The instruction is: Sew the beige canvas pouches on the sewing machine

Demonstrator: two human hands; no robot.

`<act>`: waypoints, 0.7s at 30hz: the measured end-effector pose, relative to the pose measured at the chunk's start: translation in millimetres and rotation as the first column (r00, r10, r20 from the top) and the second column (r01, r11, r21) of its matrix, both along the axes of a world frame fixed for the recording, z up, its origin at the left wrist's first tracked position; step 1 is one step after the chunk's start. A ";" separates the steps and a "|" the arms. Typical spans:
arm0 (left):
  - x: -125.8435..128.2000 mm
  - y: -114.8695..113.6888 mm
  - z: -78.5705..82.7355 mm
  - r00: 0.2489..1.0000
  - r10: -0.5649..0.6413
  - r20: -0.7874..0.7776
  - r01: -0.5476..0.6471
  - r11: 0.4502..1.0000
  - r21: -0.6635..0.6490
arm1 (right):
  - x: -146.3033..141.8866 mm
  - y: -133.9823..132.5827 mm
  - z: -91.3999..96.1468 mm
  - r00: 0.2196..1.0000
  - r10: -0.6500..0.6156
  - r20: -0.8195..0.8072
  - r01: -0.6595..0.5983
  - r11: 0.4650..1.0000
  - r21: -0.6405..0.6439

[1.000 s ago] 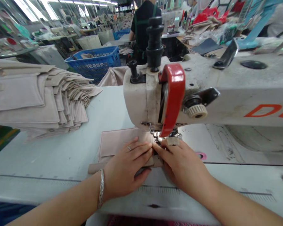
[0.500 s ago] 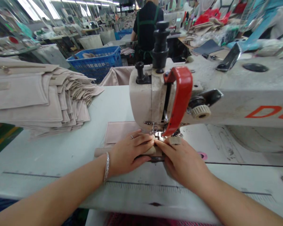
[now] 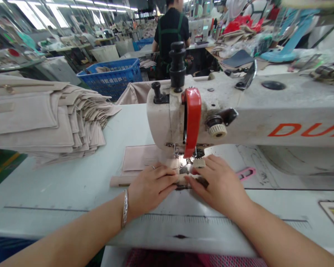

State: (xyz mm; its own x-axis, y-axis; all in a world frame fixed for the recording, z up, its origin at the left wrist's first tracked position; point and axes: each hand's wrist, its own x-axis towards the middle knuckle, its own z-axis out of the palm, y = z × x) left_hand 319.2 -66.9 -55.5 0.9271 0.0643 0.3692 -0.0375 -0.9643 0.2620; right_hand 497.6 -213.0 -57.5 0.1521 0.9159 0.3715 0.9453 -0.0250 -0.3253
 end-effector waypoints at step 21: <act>9.5 -1.8 -8.1 0.994 0.095 0.054 -0.084 0.982 -0.168 | -16.1 1.2 -7.1 0.977 0.177 -0.115 -0.168 0.982 0.089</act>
State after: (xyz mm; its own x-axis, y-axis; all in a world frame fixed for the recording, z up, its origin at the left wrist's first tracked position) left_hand 328.7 -68.8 -63.6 0.8908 0.2108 0.4025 0.0262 -0.9082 0.4177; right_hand 481.5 -211.8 -64.7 0.0428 0.9011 0.4315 0.8862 0.1652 -0.4329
